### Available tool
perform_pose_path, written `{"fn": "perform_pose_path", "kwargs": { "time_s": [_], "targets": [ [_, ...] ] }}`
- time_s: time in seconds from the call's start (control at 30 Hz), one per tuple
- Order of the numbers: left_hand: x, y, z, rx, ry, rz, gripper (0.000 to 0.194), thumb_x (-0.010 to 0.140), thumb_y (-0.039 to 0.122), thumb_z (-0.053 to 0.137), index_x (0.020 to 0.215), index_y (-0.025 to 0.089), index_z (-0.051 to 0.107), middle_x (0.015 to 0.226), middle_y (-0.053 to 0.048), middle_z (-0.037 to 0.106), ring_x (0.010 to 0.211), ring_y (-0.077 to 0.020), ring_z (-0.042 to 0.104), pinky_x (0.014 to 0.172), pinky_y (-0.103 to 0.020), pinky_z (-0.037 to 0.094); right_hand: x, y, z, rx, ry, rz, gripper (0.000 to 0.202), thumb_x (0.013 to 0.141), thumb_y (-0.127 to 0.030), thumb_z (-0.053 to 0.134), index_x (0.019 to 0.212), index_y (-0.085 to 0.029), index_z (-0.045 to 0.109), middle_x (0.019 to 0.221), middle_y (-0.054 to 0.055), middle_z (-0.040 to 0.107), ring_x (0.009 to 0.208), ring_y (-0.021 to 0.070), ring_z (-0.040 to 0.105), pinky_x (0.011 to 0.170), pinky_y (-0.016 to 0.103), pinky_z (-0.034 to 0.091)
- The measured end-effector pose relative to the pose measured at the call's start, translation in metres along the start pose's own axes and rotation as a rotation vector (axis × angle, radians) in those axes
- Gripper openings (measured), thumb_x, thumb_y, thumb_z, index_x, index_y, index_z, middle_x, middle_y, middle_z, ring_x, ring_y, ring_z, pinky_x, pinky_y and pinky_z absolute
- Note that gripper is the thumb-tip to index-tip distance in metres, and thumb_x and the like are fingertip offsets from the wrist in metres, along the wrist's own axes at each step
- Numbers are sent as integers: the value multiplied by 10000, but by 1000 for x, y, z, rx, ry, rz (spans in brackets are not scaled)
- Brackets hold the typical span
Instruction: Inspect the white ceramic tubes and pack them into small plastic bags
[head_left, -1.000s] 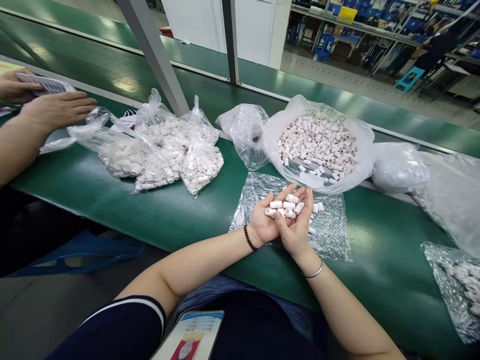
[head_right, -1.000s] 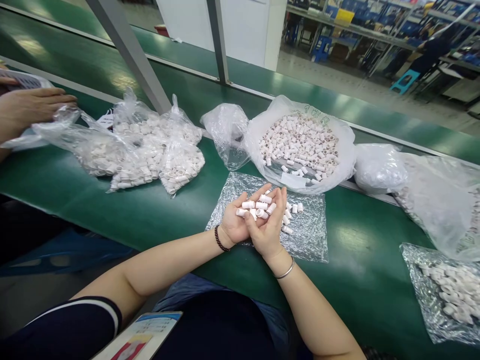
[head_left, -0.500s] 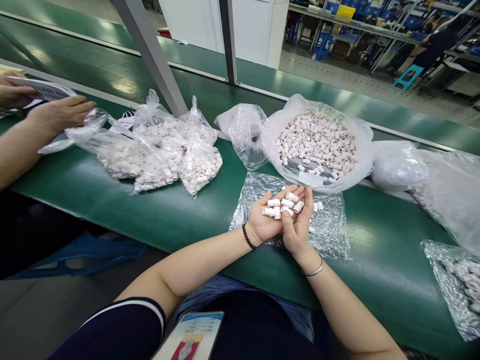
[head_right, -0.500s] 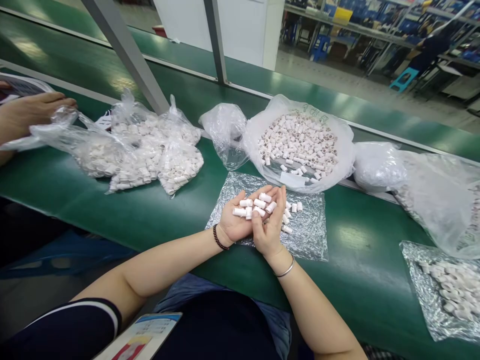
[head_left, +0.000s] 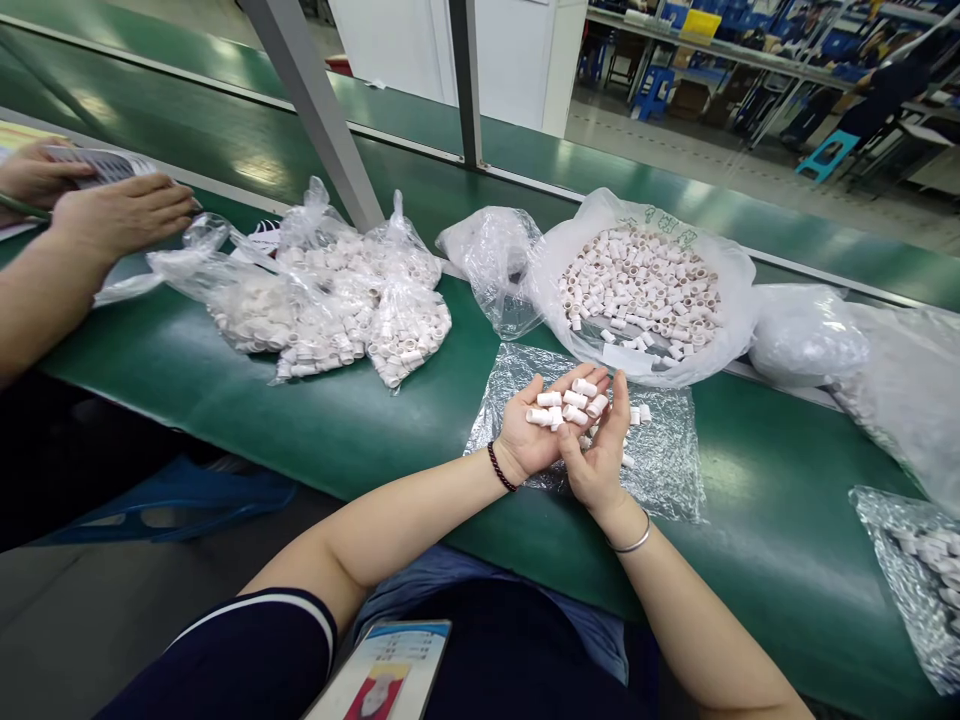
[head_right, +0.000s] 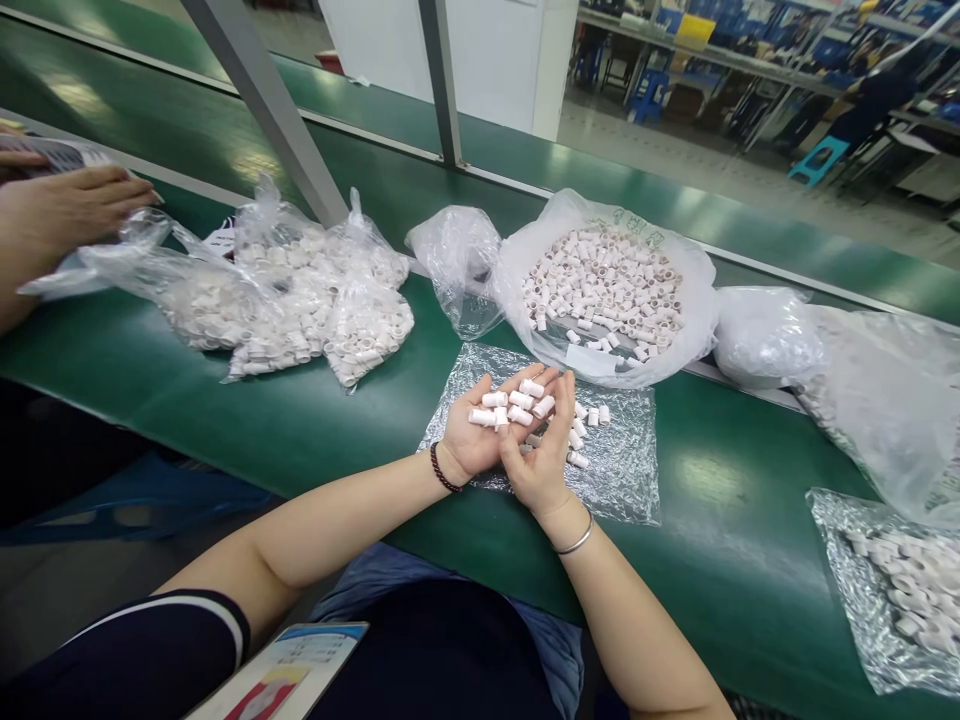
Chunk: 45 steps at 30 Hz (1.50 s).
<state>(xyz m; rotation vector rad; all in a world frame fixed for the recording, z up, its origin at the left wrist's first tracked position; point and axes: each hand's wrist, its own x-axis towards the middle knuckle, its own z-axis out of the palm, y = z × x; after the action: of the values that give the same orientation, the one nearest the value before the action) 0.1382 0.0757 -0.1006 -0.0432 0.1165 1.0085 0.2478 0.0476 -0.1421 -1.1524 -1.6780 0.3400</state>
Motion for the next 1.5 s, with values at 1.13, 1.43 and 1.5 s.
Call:
{"fn": "perform_pose_path", "kwargs": {
  "time_s": [1.13, 1.43, 1.5],
  "targets": [
    [35, 68, -23, 237, 53, 248, 672, 996, 466, 181, 1508, 32, 228, 1556, -158, 312, 1418, -257, 339, 1157, -351, 328, 53, 97, -105, -831, -434, 214, 333, 840, -279, 489, 1075, -111, 655, 1098, 170, 689, 1042, 301, 596, 901, 431, 412],
    [40, 66, -25, 407, 162, 212, 735, 976, 572, 143, 1453, 62, 371, 1469, -144, 470, 1362, -212, 443, 1142, -323, 355, 57, 78, -109, -973, -579, 361, 398, 907, -321, 451, 1206, -118, 617, 1318, 126, 610, 1107, 286, 599, 941, 382, 425],
    [42, 65, -26, 441, 195, 263, 743, 974, 578, 139, 1415, 52, 424, 1481, -142, 454, 1379, -219, 419, 1153, -337, 340, 58, 77, -108, -977, -585, 367, 402, 910, -325, 445, 1209, -115, 613, 1314, 125, 612, 1101, 290, 596, 947, 385, 420]
  ]
}}
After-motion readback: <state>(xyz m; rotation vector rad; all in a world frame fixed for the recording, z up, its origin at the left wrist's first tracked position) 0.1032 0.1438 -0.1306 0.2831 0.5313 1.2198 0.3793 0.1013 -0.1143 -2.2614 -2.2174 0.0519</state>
